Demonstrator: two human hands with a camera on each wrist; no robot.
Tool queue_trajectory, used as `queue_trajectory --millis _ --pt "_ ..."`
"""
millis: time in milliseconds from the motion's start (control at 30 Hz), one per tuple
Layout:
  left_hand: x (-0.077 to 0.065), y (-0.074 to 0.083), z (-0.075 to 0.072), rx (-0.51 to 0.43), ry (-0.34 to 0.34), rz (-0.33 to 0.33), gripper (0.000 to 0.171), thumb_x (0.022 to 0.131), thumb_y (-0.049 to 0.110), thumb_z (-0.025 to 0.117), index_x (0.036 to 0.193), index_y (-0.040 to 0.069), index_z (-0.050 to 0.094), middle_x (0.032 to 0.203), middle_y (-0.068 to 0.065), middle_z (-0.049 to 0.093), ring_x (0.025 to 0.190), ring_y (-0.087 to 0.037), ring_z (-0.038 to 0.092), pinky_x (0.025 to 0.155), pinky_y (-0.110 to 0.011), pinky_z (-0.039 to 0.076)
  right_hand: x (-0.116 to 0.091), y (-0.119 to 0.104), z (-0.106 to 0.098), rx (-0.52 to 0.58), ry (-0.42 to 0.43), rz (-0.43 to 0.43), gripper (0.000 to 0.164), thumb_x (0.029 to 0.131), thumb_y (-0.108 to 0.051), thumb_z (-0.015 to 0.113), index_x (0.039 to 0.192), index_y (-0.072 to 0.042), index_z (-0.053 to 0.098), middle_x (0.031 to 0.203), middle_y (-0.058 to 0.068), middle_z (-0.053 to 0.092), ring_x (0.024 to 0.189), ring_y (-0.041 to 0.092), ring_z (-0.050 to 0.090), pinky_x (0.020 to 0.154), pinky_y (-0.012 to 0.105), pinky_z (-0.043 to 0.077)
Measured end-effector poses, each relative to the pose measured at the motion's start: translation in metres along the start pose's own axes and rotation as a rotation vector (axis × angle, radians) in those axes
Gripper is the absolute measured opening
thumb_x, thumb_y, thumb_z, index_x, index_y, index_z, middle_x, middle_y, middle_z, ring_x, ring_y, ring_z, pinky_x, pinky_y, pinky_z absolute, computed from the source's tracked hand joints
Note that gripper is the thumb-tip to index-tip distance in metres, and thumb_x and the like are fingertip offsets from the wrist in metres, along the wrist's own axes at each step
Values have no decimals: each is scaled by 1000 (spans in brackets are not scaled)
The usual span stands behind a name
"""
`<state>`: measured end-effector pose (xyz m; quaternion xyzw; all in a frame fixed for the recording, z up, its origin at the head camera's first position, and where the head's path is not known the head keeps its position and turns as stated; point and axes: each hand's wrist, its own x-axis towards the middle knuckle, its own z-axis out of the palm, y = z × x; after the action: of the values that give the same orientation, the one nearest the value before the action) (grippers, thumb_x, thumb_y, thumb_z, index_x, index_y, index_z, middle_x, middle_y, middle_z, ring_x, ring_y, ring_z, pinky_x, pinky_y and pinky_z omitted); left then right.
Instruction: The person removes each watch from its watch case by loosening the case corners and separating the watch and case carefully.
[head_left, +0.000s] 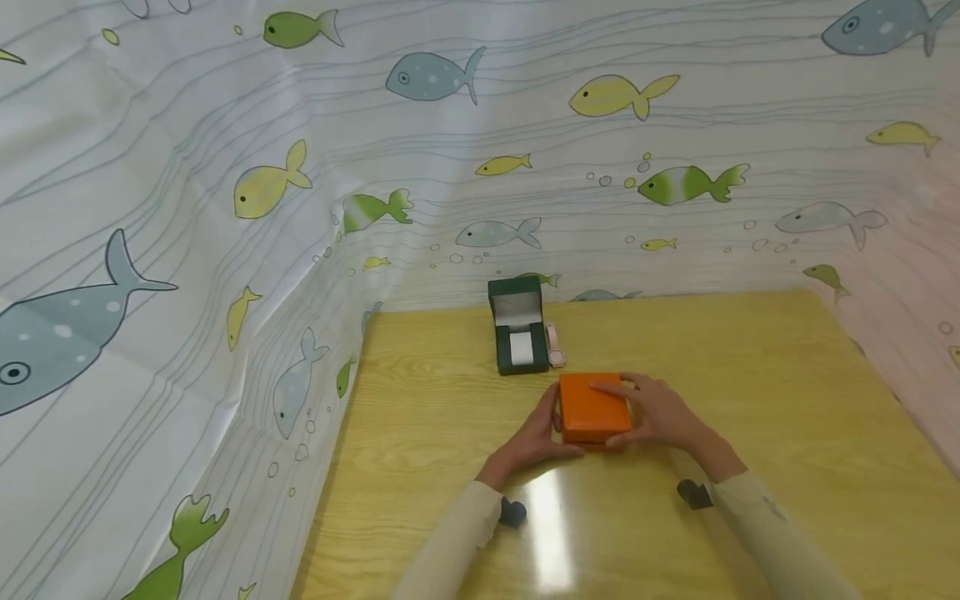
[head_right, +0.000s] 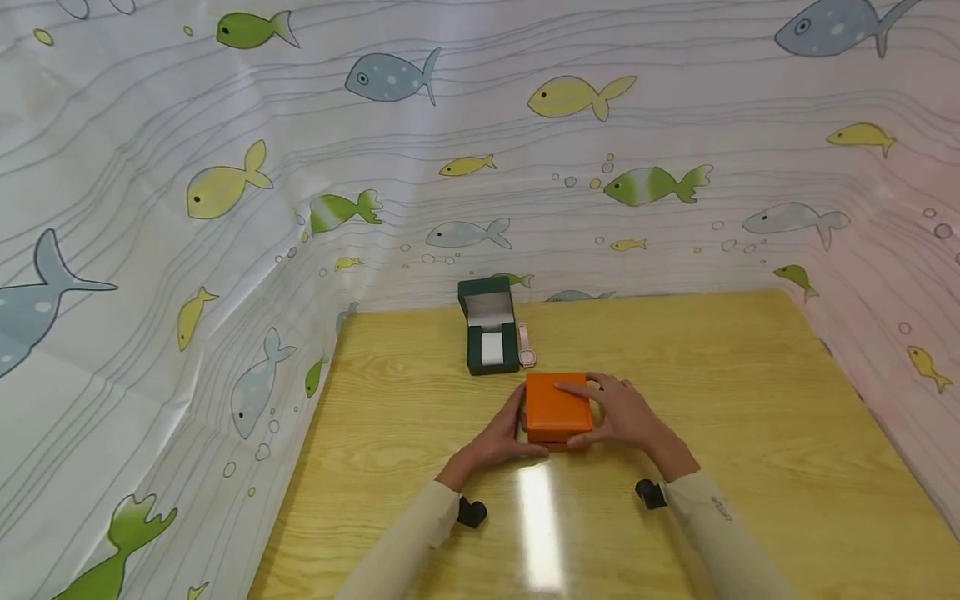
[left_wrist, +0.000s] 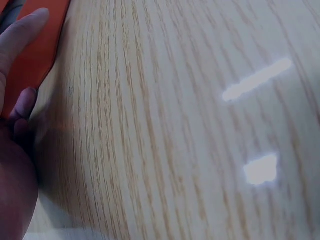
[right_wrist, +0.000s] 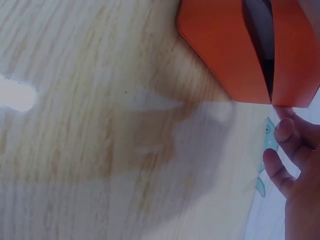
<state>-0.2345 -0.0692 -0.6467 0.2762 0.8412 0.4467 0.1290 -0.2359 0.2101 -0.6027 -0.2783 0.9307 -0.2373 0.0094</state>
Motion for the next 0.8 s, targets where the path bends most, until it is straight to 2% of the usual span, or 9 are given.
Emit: queue_trajectory --millis 500,633,800 --pt "1 4 -2 6 3 -24 120 78 31 91 164 23 6 112 -1 52 89 -5 47 80 -17 44 8 4 -9 32 -48 -6 85 77 -68 78 151 -36 50 146 23 58 122 43 62 98 65 50" --pt "1 4 -2 6 7 -13 120 79 31 90 164 24 7 117 -1 52 90 -5 47 80 -16 44 9 4 -12 31 -63 4 84 79 -66 78 152 -36 49 145 22 59 122 41 63 98 64 50" --pt "0 2 0 -28 14 -10 119 78 30 91 164 28 8 133 -2 50 90 -5 48 80 -17 46 11 0 -18 70 -99 31 78 84 -62 74 153 -36 48 146 22 59 124 44 62 99 66 49"
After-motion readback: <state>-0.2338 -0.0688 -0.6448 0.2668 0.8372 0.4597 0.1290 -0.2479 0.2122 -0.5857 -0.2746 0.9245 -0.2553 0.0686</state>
